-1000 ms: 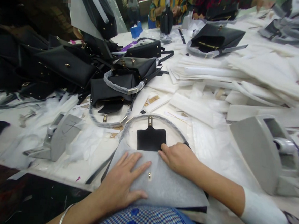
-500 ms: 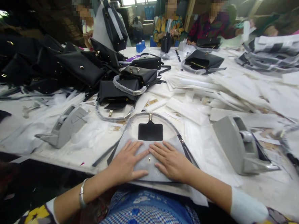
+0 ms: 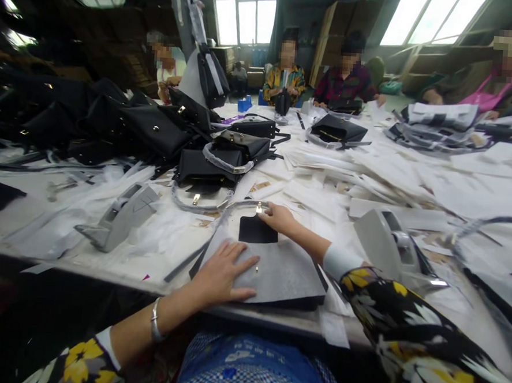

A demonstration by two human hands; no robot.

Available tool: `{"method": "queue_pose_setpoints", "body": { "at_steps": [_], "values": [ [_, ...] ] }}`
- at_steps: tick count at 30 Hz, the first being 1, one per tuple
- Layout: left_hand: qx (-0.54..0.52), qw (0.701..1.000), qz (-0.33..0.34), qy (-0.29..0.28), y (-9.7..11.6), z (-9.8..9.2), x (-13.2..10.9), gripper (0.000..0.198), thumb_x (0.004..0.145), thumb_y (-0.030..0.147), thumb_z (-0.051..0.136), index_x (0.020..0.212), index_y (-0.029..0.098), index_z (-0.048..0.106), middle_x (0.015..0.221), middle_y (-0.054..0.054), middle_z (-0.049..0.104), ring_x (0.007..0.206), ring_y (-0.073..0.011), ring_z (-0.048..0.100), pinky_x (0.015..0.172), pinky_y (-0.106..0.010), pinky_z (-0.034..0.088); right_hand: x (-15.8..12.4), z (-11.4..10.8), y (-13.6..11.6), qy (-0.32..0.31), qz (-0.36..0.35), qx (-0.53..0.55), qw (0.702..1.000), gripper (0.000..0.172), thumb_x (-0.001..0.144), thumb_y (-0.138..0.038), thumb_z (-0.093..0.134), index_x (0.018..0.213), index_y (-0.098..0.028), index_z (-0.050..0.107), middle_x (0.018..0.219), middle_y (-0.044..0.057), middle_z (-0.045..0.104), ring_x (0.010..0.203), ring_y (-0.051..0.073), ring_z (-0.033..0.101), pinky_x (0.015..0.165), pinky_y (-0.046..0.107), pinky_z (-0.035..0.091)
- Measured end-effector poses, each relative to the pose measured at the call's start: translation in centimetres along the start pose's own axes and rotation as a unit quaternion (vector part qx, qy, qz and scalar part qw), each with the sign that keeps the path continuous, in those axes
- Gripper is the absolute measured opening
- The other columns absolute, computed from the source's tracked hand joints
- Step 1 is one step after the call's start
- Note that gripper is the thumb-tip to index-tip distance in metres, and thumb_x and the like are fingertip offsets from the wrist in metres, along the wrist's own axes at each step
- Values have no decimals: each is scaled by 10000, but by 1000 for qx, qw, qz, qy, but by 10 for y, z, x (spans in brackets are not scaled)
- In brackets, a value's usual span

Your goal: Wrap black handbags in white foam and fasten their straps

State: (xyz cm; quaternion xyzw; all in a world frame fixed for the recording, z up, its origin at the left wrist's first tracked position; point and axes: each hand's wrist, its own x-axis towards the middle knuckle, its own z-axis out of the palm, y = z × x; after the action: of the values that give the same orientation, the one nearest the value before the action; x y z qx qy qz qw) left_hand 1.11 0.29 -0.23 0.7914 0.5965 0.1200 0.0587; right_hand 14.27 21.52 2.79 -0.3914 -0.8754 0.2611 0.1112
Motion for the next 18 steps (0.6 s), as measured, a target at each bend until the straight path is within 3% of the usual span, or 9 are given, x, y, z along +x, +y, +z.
{"method": "queue_pose_setpoints", "body": {
  "at_steps": [2,4,9,13,18],
  "values": [
    [1,1000,1,7,0,0,0,777,807,735,555,1433,281,482,1430,-135,445,1327,-338,405,1140,-586,264,5,0,-4,-7,1,24,1000,492,922,-283,593,1369,-80,550,1017,124,764,991,281,709,897,388,541],
    [-1,1000,5,15,0,0,-1,775,809,729,559,1431,274,484,1423,-138,455,1322,-334,415,1138,-585,268,-8,-4,-7,-11,-21,51,998,437,940,-275,571,1346,-115,582,1059,84,760,998,233,708,907,333,542],
    [-16,999,6,30,-1,1,-1,754,799,716,587,1411,283,508,1405,-145,494,1329,-341,431,1145,-586,267,-80,-9,-4,-63,-236,96,965,275,950,-210,545,1154,-214,729,1179,52,715,1079,174,672,975,295,517],
    [-22,999,8,40,0,2,-4,761,790,689,630,1390,235,523,1371,-147,554,1323,-320,458,1164,-557,265,-113,5,13,-76,-319,11,945,385,944,-101,478,1232,-236,693,1295,91,659,1166,182,635,1007,338,508],
    [1,997,-13,72,8,7,-12,737,789,673,646,1323,172,563,1309,-164,616,1298,-316,515,1147,-549,319,-119,23,27,-58,-354,-83,930,390,971,-123,457,1320,-178,624,1335,133,630,1239,226,589,1082,444,450]
  ]
}}
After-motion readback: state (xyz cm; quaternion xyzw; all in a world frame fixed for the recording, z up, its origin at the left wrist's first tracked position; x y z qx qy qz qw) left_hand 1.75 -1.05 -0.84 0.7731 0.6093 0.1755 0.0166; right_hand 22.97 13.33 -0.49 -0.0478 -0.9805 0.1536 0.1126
